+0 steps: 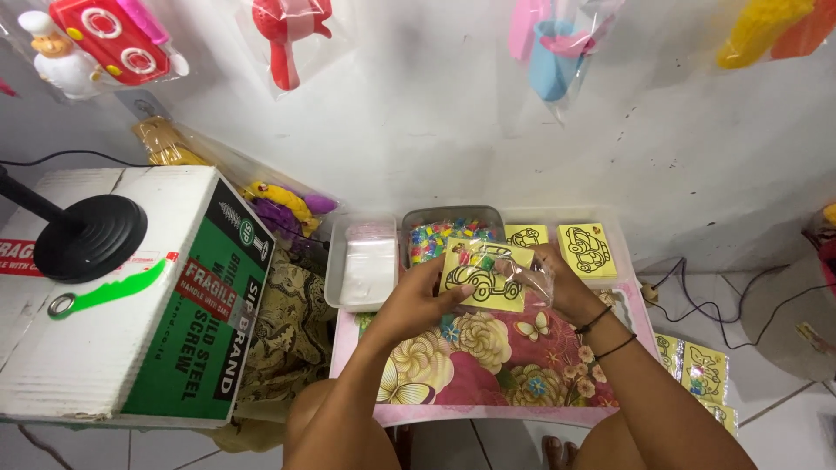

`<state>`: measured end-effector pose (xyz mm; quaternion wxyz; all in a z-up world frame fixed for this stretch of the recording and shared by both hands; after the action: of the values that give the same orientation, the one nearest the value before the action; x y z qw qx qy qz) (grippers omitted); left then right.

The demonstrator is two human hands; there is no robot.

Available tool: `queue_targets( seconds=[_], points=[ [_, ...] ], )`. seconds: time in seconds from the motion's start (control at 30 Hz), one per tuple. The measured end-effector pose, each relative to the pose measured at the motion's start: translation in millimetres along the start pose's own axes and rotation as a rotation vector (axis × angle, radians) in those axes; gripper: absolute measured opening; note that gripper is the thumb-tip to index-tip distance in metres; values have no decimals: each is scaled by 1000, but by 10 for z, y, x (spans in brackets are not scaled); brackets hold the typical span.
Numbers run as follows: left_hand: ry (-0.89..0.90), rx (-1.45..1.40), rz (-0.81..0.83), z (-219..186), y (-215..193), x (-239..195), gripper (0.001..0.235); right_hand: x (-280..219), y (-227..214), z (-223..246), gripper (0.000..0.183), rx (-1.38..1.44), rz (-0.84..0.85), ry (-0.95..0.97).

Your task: The person sits on the floor and packs small colorful plastic toys into clear plastic bags. They place a yellow card with a car illustration into each bag, seal it, and arrange the finished packages on the floor.

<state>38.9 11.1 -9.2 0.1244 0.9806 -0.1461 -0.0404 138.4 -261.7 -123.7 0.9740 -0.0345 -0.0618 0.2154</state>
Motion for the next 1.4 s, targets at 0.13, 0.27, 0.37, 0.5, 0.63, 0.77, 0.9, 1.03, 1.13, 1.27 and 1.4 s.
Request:
queue_targets(
  seconds=[0.13, 0.27, 0.37, 0.5, 0.63, 0.77, 0.9, 1.03, 1.13, 1.27, 1.4],
  points=[
    [43, 83, -70, -228, 148, -67, 55, -28, 279, 563, 41, -292, -107, 253],
    [190, 233, -137, -507, 327, -178, 73, -12, 256, 626, 22, -22, 52, -47],
    [288, 279, -173, -552, 412, -218, 64, 9, 412, 822, 32, -188, -55, 89],
    [268, 338, -142, -403, 318, -122, 29, 61, 191, 368, 16, -72, -56, 44],
    [311, 302, -151, -376, 306, -99, 33, 10, 379, 730, 13, -54, -65, 60],
    [297, 253, -151, -426, 306, -128, 35, -63, 575, 1198, 12, -39, -104, 105],
    [294, 229, -123, -489, 334, -133, 36, -40, 539, 1166, 17, -86, -44, 76],
    [282, 226, -125, -483, 337, -135, 36, -48, 534, 1128, 18, -105, -33, 65],
    [275, 233, -129, -490, 299, -130, 36, -63, 483, 989, 71, -213, -20, 152],
    [236, 196, -123, -455, 278, -122, 37, -45, 558, 1221, 37, -269, 25, 125],
    [177, 103, -91, -394, 231, -129, 44, -71, 492, 1080, 65, -470, -35, 185]
  ],
)
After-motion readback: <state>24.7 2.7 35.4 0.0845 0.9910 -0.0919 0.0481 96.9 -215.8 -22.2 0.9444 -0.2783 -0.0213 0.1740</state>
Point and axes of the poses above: each hand's wrist, its own x-axis towards the middle knuckle, its own y-axis out of the palm, z = x × y, the point moved 4 cm from there along x, towards the middle knuckle, and after that the axes turned 13 degrees about -x, right-handed, at the moved point
